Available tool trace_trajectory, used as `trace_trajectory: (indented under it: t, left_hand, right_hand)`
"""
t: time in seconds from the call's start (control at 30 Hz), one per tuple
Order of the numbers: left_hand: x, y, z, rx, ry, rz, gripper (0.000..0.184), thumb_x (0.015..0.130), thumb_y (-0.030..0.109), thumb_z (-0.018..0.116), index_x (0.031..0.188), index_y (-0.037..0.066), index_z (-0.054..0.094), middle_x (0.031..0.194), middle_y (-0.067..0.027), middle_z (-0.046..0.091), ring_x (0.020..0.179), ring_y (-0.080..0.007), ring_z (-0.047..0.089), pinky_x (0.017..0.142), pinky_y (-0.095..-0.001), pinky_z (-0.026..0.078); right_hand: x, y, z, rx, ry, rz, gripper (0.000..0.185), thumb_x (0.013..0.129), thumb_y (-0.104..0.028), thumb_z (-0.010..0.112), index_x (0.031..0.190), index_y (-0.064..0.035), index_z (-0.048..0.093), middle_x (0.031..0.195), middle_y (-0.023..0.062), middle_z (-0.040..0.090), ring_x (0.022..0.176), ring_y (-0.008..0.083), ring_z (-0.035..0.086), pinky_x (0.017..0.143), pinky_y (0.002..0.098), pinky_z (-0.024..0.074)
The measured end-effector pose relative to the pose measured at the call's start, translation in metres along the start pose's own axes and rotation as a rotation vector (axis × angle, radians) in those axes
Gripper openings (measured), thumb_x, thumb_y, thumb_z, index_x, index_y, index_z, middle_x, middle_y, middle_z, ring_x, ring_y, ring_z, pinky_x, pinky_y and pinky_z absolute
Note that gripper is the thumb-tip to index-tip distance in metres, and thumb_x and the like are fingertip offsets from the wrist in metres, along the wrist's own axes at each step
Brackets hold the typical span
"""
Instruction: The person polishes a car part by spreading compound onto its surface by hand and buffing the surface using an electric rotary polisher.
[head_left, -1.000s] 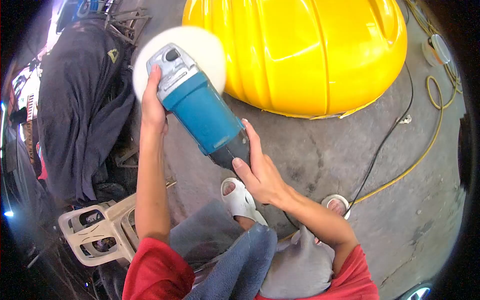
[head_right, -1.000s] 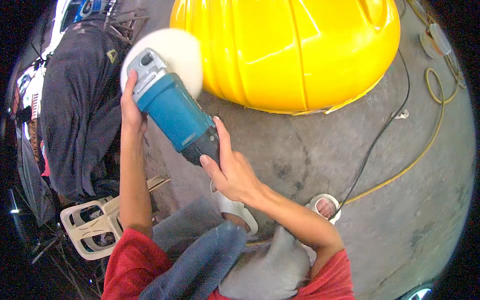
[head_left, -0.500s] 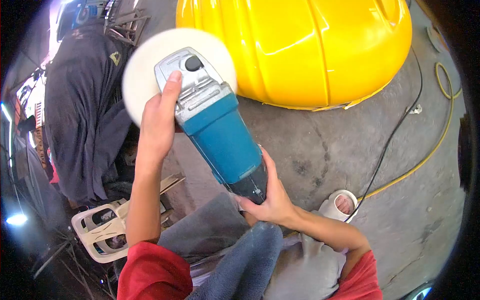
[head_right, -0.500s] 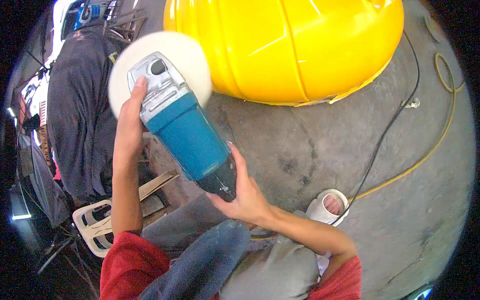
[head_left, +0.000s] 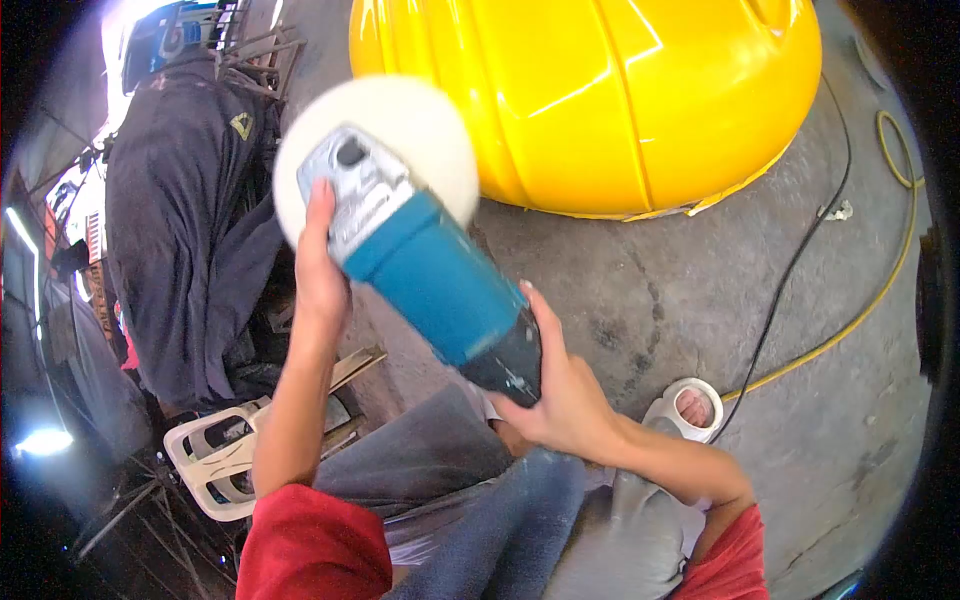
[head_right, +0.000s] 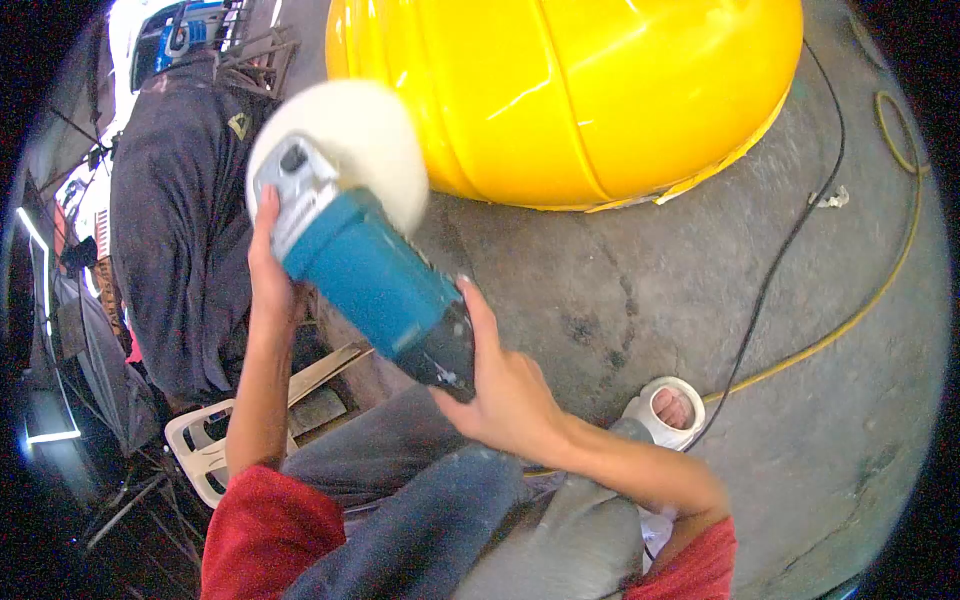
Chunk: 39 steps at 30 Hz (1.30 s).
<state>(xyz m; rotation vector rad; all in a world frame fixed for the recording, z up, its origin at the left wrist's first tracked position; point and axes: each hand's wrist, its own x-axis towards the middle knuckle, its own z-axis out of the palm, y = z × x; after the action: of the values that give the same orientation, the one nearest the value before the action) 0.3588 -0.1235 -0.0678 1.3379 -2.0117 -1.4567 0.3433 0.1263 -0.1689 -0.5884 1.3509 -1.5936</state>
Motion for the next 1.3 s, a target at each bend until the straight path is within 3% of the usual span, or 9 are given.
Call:
trace_trajectory:
  t: [0.23,0.43,0.5,0.57,0.6,0.67,1.0,1.17,1.3]
  left_hand:
    - [0.009,0.015,0.024,-0.043,-0.015,0.036,0.055,0.097,0.047,0.053,0.128,0.001,0.057,0.115,-0.0127,0.067,0.102,-0.0216,0.065,0.091,-0.0327,0.049]
    - [-0.025,0.007,0.027,0.033,-0.034,0.041,0.056,0.103,0.041,0.041,0.13,-0.006,0.053,0.122,-0.0113,0.063,0.111,-0.0156,0.057,0.1,-0.0281,0.04]
    - [-0.043,-0.006,0.009,0.132,-0.119,-0.025,0.056,0.1,0.043,0.047,0.134,-0.002,0.051,0.128,-0.0125,0.06,0.117,-0.0196,0.057,0.103,-0.0312,0.04]
    - [-0.045,-0.009,0.008,0.206,-0.135,0.013,0.056,0.101,0.043,0.046,0.133,-0.002,0.052,0.128,-0.0124,0.06,0.116,-0.019,0.057,0.103,-0.0308,0.04]
    - [-0.048,-0.008,0.008,0.269,-0.142,0.051,0.056,0.101,0.043,0.045,0.131,-0.003,0.053,0.128,-0.0122,0.06,0.116,-0.0183,0.057,0.103,-0.0304,0.04]
    - [-0.037,0.002,0.019,0.301,-0.162,0.101,0.057,0.101,0.044,0.045,0.13,-0.004,0.054,0.128,-0.0123,0.06,0.116,-0.0179,0.057,0.103,-0.0299,0.039]
    - [-0.063,-0.016,0.023,0.319,-0.122,0.117,0.058,0.102,0.04,0.043,0.137,-0.006,0.047,0.134,-0.0127,0.055,0.121,-0.0184,0.053,0.107,-0.0307,0.035]
    - [-0.039,0.0,0.028,0.11,-0.174,0.042,0.058,0.101,0.044,0.044,0.136,-0.003,0.049,0.129,-0.012,0.059,0.118,-0.0186,0.056,0.105,-0.0307,0.038]
    - [-0.057,-0.006,0.023,0.283,-0.107,0.051,0.059,0.101,0.045,0.043,0.132,-0.004,0.052,0.126,-0.0125,0.061,0.115,-0.0181,0.058,0.103,-0.0298,0.039]
  right_hand:
    - [0.005,-0.003,-0.003,-0.082,0.054,-0.009,0.108,0.075,-0.014,0.073,0.152,-0.008,-0.001,0.089,0.0332,0.065,0.077,0.051,0.065,0.069,0.0529,0.0541]
    - [-0.018,0.008,-0.004,-0.02,0.055,-0.008,0.107,0.073,-0.012,0.072,0.153,-0.0111,0.001,0.097,0.0334,0.065,0.082,0.0509,0.065,0.072,0.0513,0.0539]
    - [-0.032,0.017,-0.004,-0.011,0.008,0.066,0.106,0.073,-0.011,0.072,0.153,-0.0118,0.002,0.1,0.0334,0.064,0.083,0.0509,0.065,0.074,0.051,0.0539]
    - [-0.039,0.024,-0.001,0.03,-0.049,0.127,0.101,0.074,-0.007,0.073,0.152,-0.0048,0.008,0.127,0.0284,0.055,0.113,0.0417,0.061,0.096,0.0421,0.0474]
    - [-0.038,0.029,0.003,0.035,-0.044,0.129,0.101,0.074,-0.007,0.073,0.152,-0.0048,0.008,0.127,0.0284,0.055,0.113,0.0417,0.061,0.096,0.0421,0.0474]
    - [-0.03,0.039,0.006,0.025,0.103,-0.071,0.103,0.073,-0.011,0.071,0.153,-0.012,0.005,0.11,0.0326,0.062,0.091,0.0513,0.064,0.08,0.0502,0.0533]
    - [-0.055,0.043,0.004,0.03,0.056,-0.003,0.102,0.073,-0.011,0.071,0.152,-0.0106,0.006,0.104,0.0315,0.064,0.088,0.0516,0.064,0.078,0.0519,0.053]
    - [-0.032,0.034,-0.005,-0.029,0.123,-0.077,0.102,0.073,-0.012,0.071,0.153,-0.0136,0.007,0.102,0.0317,0.064,0.086,0.0511,0.064,0.075,0.0517,0.0538]
    - [-0.04,0.041,-0.006,0.019,0.052,-0.041,0.102,0.073,-0.012,0.071,0.153,-0.0138,0.008,0.102,0.0307,0.065,0.086,0.0507,0.064,0.075,0.0516,0.0538]
